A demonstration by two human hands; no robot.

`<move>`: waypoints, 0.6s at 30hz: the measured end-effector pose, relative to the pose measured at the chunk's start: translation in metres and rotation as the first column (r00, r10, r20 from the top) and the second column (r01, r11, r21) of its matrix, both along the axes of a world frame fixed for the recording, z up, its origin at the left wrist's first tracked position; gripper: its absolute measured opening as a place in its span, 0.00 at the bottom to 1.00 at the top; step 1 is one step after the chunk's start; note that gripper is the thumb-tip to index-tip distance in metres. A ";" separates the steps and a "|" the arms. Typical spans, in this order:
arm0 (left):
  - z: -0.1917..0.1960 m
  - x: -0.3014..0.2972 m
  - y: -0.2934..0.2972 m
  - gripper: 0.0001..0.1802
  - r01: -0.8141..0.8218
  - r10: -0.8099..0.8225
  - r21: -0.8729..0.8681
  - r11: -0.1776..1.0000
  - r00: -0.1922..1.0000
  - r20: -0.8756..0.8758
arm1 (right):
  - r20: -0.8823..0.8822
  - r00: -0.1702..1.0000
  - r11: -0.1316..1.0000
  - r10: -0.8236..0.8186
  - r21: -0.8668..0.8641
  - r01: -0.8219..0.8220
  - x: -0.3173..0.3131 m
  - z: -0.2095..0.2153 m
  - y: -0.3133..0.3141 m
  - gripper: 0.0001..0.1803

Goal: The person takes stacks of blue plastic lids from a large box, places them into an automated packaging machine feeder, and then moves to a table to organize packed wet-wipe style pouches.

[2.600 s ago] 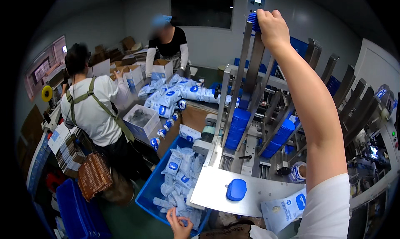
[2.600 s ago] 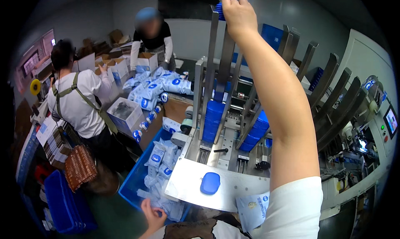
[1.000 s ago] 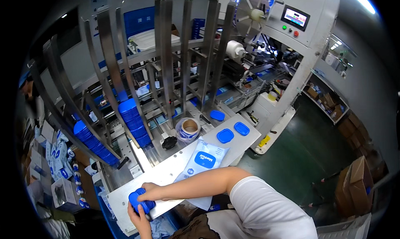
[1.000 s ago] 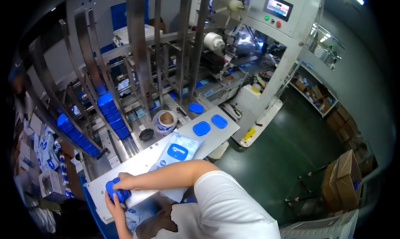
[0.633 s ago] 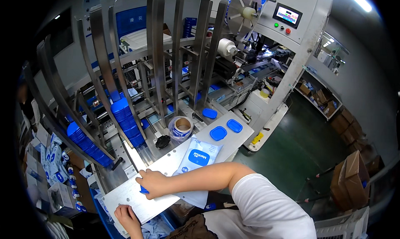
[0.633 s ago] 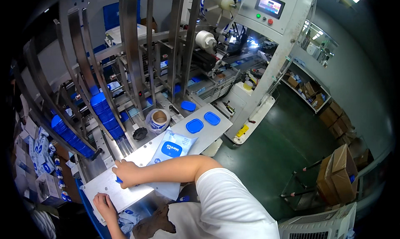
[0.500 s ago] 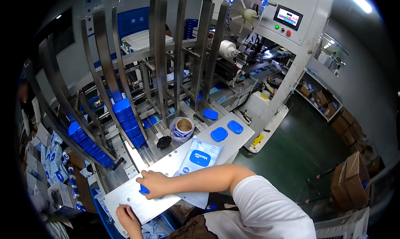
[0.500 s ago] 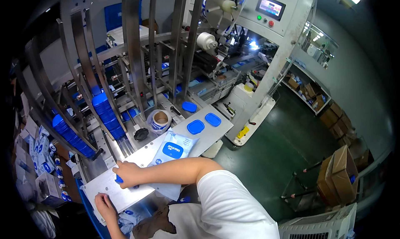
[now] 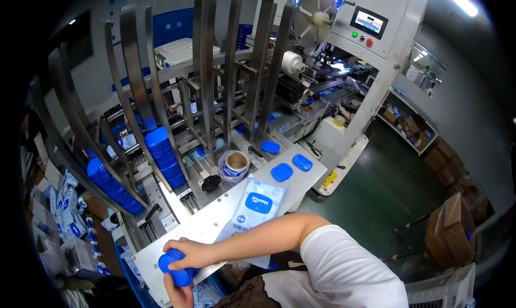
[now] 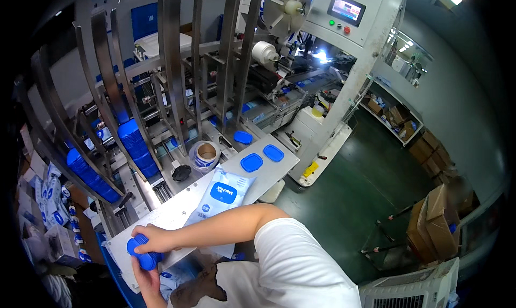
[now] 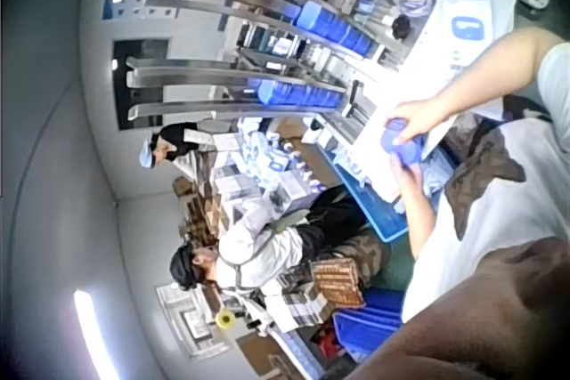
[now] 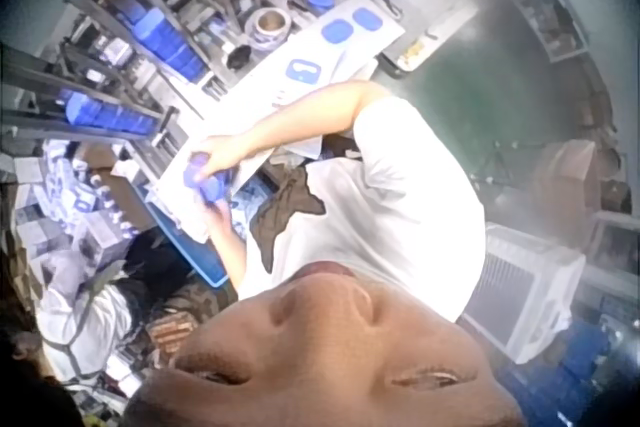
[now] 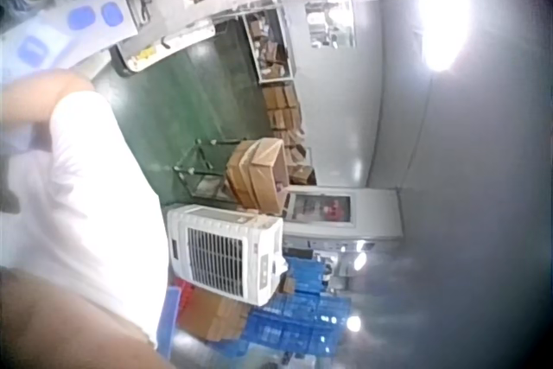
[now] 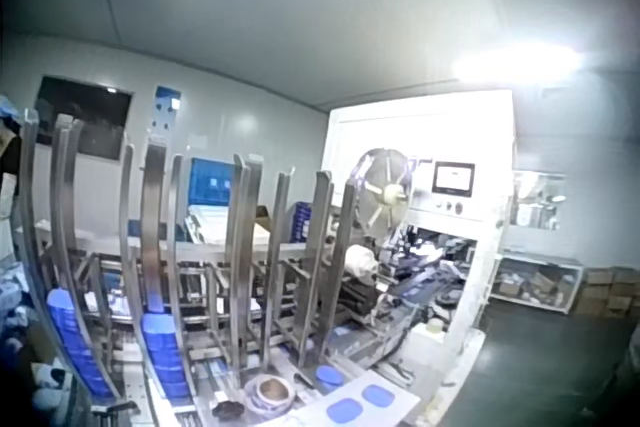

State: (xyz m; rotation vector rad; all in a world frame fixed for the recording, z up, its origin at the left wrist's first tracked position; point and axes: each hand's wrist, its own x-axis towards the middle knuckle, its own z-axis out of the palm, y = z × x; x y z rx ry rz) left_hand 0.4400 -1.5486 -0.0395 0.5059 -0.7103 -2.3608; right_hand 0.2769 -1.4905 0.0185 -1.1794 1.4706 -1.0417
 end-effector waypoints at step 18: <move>0.005 -0.004 -0.005 0.09 -0.219 0.169 0.228 0.949 0.961 0.221 | -0.873 0.481 0.911 0.085 -0.127 -0.392 -0.038 -0.015 0.009 0.42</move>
